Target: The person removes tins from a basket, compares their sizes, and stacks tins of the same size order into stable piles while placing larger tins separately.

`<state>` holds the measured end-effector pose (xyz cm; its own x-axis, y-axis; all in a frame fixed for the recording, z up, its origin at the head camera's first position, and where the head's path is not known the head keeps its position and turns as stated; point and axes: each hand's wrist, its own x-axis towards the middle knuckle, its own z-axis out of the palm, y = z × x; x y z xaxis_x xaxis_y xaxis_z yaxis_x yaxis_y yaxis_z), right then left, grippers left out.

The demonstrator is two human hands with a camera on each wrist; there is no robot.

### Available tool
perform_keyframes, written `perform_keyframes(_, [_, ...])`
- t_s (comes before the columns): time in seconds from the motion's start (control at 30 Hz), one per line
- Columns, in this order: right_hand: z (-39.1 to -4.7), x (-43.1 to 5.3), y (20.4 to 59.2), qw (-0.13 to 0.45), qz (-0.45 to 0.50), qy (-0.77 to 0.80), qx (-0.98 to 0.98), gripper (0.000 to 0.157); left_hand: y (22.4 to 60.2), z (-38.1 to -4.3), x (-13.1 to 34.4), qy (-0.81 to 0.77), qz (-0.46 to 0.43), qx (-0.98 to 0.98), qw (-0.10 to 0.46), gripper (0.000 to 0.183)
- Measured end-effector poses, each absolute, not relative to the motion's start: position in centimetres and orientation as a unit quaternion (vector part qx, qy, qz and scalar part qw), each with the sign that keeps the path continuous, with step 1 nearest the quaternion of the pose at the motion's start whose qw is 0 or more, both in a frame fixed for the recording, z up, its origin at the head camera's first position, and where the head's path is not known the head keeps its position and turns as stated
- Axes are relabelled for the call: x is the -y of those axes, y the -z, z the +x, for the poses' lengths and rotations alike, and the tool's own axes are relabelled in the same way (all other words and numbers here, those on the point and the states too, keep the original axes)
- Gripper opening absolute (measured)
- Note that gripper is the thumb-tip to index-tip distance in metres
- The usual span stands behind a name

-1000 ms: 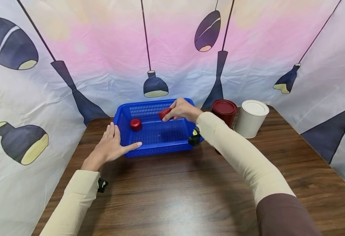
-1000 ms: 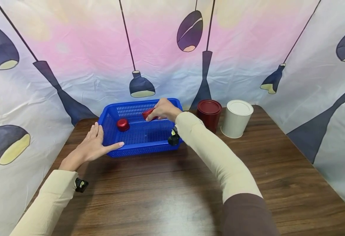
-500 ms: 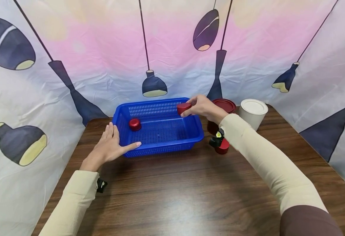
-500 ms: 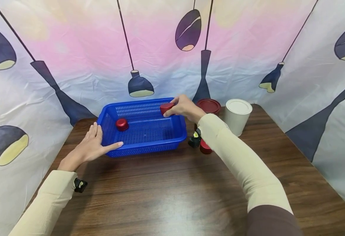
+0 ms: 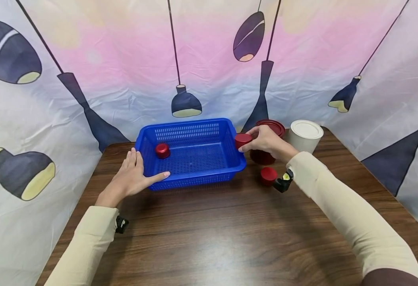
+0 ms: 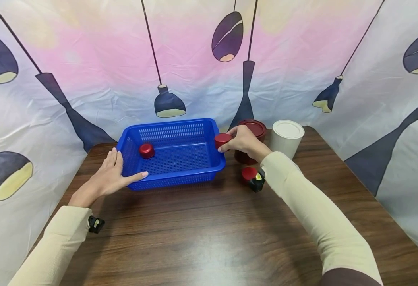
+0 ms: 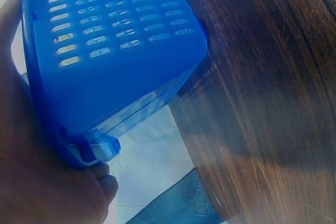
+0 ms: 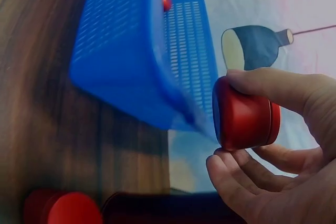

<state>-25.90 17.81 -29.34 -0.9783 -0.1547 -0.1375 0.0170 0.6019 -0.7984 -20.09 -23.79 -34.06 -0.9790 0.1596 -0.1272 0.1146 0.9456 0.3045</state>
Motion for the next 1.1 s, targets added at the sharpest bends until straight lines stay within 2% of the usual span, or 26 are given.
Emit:
perform_keyframes(0.4, [-24.0,-21.5,31.7,0.085,-0.018,0.425,-0.901,0.066,34.1,-20.1,23.9,-0.149,0.073,-0.983,0.077,0.134])
perform_keyframes(0.7, [-22.3,-23.7,34.4,0.046,-0.054,0.360,-0.930,0.065,34.0,-20.0,23.9,-0.150,0.073,-0.983,0.077,0.134])
perform_keyframes(1.1, [-21.0,-24.7,36.5,0.065,-0.049,0.374,-0.924,0.065,33.9,-19.9,23.8,-0.153,0.072,-0.983,0.073,0.134])
